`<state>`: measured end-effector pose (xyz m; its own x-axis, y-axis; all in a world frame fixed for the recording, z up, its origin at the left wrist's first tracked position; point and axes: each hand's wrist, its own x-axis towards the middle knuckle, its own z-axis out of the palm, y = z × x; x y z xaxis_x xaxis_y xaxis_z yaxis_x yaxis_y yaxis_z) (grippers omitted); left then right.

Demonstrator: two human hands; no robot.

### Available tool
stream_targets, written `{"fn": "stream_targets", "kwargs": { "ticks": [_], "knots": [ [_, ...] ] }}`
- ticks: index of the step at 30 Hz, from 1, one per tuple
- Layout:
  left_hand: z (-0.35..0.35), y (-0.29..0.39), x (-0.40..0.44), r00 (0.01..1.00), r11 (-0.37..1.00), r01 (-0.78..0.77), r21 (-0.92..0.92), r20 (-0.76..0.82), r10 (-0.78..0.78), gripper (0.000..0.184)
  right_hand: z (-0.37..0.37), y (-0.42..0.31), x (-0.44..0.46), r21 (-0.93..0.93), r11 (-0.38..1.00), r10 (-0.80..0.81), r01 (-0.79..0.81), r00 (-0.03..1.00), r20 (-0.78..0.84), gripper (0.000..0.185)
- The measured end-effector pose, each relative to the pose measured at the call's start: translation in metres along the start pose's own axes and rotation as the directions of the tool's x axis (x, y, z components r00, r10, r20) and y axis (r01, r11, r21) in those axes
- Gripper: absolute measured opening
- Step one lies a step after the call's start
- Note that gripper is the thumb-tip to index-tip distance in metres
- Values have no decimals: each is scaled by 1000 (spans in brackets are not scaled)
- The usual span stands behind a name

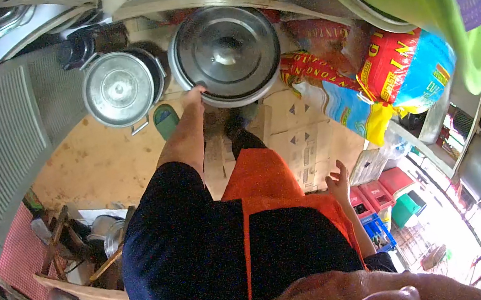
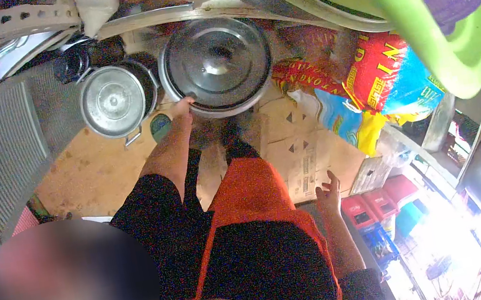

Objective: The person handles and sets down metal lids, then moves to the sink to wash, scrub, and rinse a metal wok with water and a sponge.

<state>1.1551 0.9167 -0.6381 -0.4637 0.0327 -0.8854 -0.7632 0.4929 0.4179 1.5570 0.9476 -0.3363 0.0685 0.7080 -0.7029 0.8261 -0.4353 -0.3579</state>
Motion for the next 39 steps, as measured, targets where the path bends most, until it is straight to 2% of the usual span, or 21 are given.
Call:
{"fn": "stream_targets", "kwargs": {
  "ticks": [4,5,6,8,10,11,12,14,17,18,19,20,22,23,25,27,31,32,34,36,39],
  "knots": [
    [3,-20,39,984,990,122,-76,-122,-131,34,8,56,11,-105,993,-60,62,998,24,56],
    [-2,-23,40,980,986,167,11,-107,-165,35,13,67,12,-146,967,-207,207,978,18,57],
    [-7,-23,42,976,974,206,96,-93,-198,36,15,62,8,-149,967,-207,207,978,17,57],
    [-26,-57,70,979,977,193,90,49,-198,34,22,35,-5,-52,999,1,5,994,109,57],
    [-43,-64,76,978,934,28,356,181,-99,30,24,41,-6,-156,984,-68,90,987,144,55],
    [-47,-51,58,963,961,255,110,61,-263,26,25,39,-7,-149,982,-89,115,982,169,55],
    [-55,-37,34,966,964,243,112,59,-250,26,24,36,-7,-140,980,-115,143,974,193,55],
    [-75,-16,14,929,971,234,-52,307,-208,24,26,34,-2,-115,991,-50,75,976,212,55],
    [-110,-1,-22,912,888,-119,444,402,-79,33,29,32,7,-162,973,-111,163,950,291,52],
    [-129,2,-45,877,852,-279,443,478,39,30,31,36,13,-138,969,-157,206,940,304,52],
    [-161,-9,-64,796,789,-513,338,533,288,25,45,57,36,-286,932,-97,222,914,394,52],
    [-190,3,-100,834,783,-470,408,496,242,22,58,78,57,-419,868,-36,265,877,480,51],
    [-250,22,-173,898,756,-371,539,416,144,18,63,24,83,-448,779,-112,438,801,588,51],
    [-280,19,-195,954,716,-259,649,285,88,28,62,-13,90,-453,727,-146,516,761,632,50],
    [-337,22,-262,995,797,-96,596,81,58,49,69,-96,100,-457,578,-203,676,661,722,49],
    [-395,16,-299,994,713,-69,698,-10,106,49,82,-179,95,-436,413,-245,799,559,793,49],
    [-472,-3,-373,914,742,9,670,-306,265,55,125,-306,46,-356,145,-286,923,383,878,47],
    [-485,-11,-383,906,769,1,639,-326,270,55,136,-329,26,-342,92,-290,935,354,889,47],
    [-507,-46,-393,972,812,-64,580,-148,182,55,164,-366,-20,-312,14,-291,950,302,908,46],
    [-532,-180,-275,938,862,-216,459,-146,313,50,199,-393,-71,-280,-53,-281,958,255,925,46],
    [-533,-187,-315,997,893,-66,446,-4,76,40,258,-423,-145,-225,-140,-256,964,184,949,45]
  ]
}}
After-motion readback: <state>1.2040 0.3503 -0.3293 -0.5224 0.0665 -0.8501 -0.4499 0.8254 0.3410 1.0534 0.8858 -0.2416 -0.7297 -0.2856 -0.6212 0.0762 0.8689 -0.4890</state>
